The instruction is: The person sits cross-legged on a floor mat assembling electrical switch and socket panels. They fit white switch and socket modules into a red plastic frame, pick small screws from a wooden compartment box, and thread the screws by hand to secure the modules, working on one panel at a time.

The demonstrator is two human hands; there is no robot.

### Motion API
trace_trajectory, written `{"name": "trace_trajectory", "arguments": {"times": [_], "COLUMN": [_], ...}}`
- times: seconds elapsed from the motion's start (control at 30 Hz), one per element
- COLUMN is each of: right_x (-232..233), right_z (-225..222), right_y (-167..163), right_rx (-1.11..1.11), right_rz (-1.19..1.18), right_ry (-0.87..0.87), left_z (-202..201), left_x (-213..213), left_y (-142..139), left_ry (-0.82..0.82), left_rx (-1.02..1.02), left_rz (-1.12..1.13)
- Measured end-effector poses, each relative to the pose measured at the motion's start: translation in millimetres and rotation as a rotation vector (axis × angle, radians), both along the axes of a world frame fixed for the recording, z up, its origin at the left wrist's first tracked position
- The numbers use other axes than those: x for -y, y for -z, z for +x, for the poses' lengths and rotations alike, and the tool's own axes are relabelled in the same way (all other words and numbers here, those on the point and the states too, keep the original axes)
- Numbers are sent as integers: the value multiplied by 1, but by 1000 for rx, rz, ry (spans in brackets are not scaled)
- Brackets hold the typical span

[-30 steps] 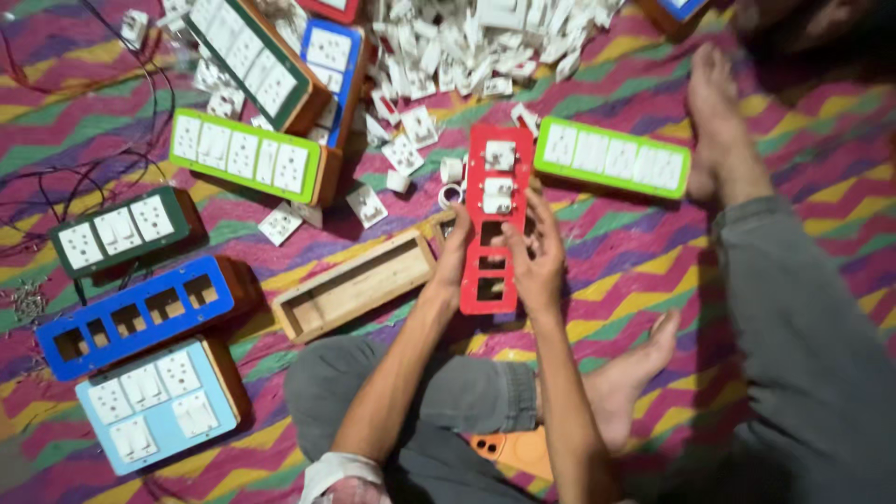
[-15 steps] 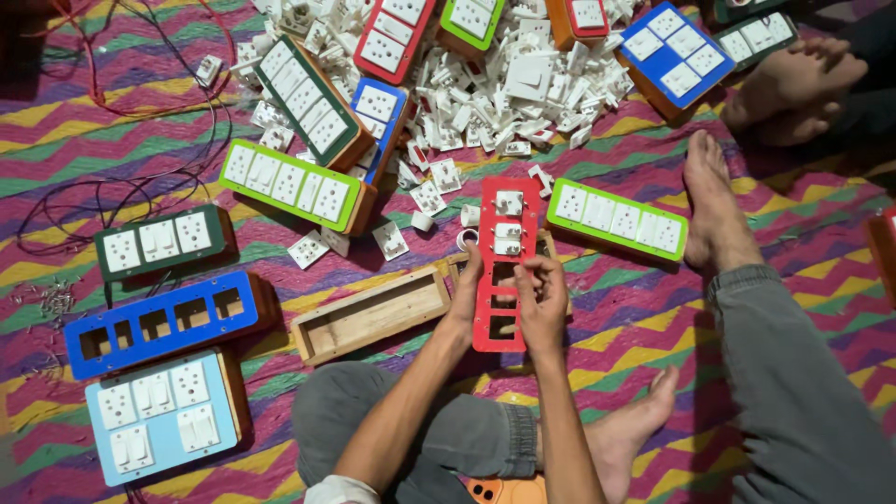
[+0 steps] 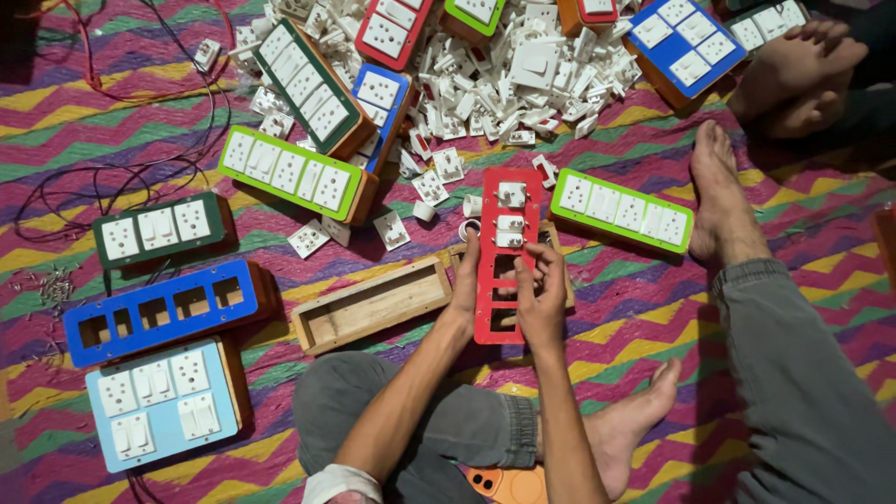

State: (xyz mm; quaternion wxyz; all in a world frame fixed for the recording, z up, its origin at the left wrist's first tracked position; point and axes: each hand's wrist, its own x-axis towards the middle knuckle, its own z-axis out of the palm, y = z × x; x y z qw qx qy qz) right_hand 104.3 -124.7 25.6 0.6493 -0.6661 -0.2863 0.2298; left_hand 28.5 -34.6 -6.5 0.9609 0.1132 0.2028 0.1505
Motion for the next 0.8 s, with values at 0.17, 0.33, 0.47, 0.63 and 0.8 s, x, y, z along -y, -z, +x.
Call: {"name": "trace_trajectory", "arguments": {"times": [0.17,0.33,0.47,0.63,0.8], "right_x": [-1,-1,3,7,11], "right_z": [-3,0,5,5,6], "right_y": [-4,-9,1,11,17], "right_rx": [46,-6,-5,-62,104], "right_rz": [-32,4,4,-28,-142], "right_ry": [-5,-10,-19,0,8], "left_z": [3,4,3,4,1], "left_x": [-1,1,1,1,-1], "left_y": [3,2,1,-9,-10], "left_ry": [-52,-70,-43,-76,-4], "left_rx": [83,31,32,-29,-255], "left_rz": [84,80,21,141,57]}}
